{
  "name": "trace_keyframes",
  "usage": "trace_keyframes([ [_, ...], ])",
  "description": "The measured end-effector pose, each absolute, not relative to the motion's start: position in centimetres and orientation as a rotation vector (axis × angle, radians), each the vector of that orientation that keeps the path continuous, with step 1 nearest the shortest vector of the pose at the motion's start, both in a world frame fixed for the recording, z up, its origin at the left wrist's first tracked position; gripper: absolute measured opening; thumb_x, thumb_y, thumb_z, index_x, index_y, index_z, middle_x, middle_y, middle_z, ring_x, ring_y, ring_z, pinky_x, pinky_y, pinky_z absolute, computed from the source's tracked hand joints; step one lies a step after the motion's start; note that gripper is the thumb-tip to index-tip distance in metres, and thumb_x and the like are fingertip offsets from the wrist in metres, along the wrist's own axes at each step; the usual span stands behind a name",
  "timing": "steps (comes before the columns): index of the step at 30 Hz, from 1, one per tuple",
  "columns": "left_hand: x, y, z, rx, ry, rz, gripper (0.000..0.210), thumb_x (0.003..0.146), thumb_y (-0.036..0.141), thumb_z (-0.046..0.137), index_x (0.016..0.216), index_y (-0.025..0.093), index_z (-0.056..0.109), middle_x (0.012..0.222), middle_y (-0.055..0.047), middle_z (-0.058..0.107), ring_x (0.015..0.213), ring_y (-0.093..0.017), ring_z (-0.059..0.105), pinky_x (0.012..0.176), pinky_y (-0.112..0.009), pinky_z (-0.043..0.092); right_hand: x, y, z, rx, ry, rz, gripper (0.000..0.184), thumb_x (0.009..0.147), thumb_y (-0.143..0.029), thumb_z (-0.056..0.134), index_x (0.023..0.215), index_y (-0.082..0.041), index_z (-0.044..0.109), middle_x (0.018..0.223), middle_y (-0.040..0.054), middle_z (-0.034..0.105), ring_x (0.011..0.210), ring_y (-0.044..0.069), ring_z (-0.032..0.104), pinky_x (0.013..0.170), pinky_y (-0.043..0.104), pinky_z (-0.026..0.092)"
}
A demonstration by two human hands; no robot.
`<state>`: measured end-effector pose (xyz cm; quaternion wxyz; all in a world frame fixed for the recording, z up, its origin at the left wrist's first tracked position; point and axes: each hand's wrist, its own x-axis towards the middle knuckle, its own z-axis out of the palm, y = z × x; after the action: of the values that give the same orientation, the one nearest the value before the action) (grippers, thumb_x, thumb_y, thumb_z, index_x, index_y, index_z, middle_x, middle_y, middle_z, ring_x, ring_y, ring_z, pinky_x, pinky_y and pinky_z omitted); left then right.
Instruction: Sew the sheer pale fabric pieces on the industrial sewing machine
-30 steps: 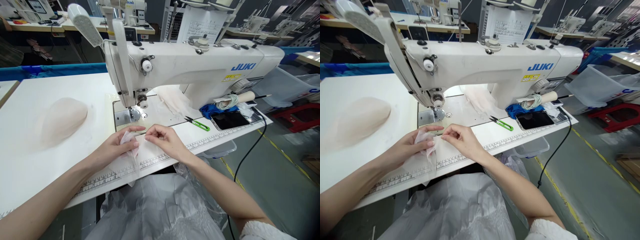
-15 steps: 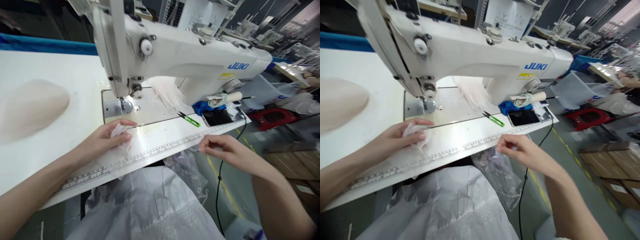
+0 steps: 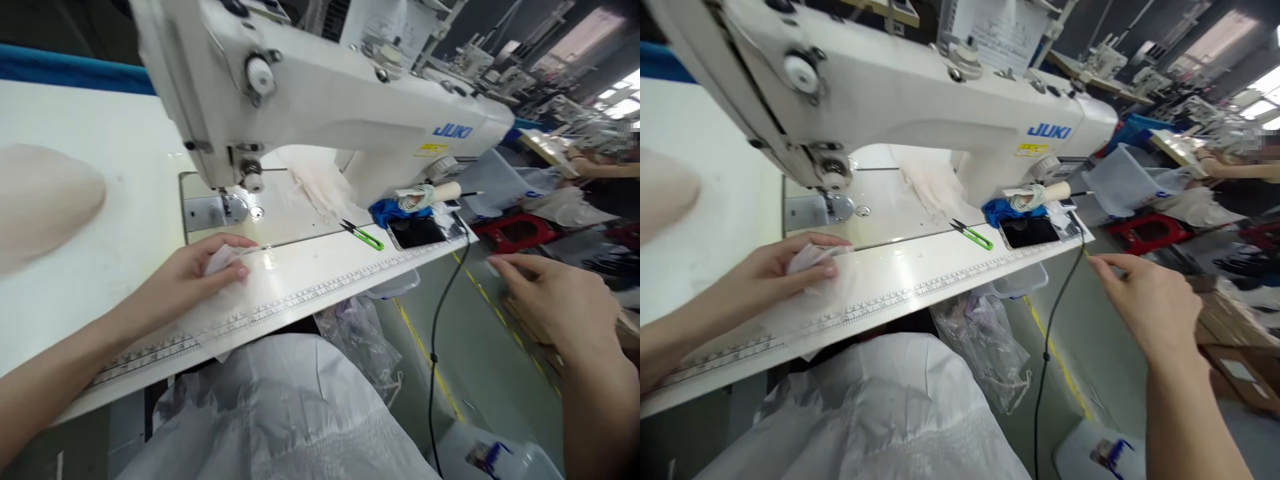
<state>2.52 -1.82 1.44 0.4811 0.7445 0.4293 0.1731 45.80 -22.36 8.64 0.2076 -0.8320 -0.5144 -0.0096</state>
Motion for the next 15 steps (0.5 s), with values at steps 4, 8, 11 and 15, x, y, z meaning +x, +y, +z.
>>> trace_keyframes([
  [4, 2.5, -2.0, 1.3, 1.877, 1.006, 0.456, 0.044, 0.085, 0.054, 0.059, 0.123, 0.031, 0.055, 0.121, -0.001, 0.062, 0.088, -0.019, 0.062, 0.069, -0.027, 0.048, 33.1, -14.0, 6.9, -1.786, -1.668, 0.575, 0.021, 0.086, -0.037, 0.062, 0.101, -0.026, 0.071, 0.124, 0.0062, 0.065, 0.052, 0.009, 0.057, 0.047, 0.026, 0.051],
  [8, 2.6, -2.3, 1.4, 1.951, 0.963, 0.535, 0.046, 0.088, 0.043, 0.059, 0.130, 0.027, 0.047, 0.099, -0.001, 0.064, 0.071, -0.015, 0.057, 0.063, -0.026, 0.045, 24.2, -7.6, 5.1, -1.443, -1.656, 1.309, 0.042, 0.084, -0.036, 0.067, 0.124, -0.026, 0.059, 0.113, 0.0071, 0.068, 0.044, 0.005, 0.054, 0.040, 0.021, 0.049],
  [11, 2.5, -2.3, 1.7, 1.975, 0.974, 0.545, 0.052, 0.087, 0.038, 0.061, 0.133, 0.026, 0.040, 0.082, 0.003, 0.059, 0.056, -0.011, 0.047, 0.053, -0.023, 0.038, 22.1, -4.2, 3.9, -1.342, -1.609, 1.424, 0.027, 0.079, -0.041, 0.073, 0.092, -0.018, 0.065, 0.081, 0.0012, 0.069, 0.044, 0.006, 0.054, 0.039, 0.019, 0.046],
  [15, 1.8, -1.2, 2.0, 1.883, 1.014, 0.533, 0.050, 0.088, 0.046, 0.059, 0.130, 0.025, 0.043, 0.079, 0.003, 0.055, 0.052, -0.010, 0.042, 0.047, -0.023, 0.031, 22.7, -2.0, 2.8, -1.266, -1.565, 1.552, 0.031, 0.076, -0.043, 0.076, 0.078, -0.016, 0.061, 0.048, -0.0063, 0.055, 0.040, 0.009, 0.055, 0.040, 0.018, 0.044],
])
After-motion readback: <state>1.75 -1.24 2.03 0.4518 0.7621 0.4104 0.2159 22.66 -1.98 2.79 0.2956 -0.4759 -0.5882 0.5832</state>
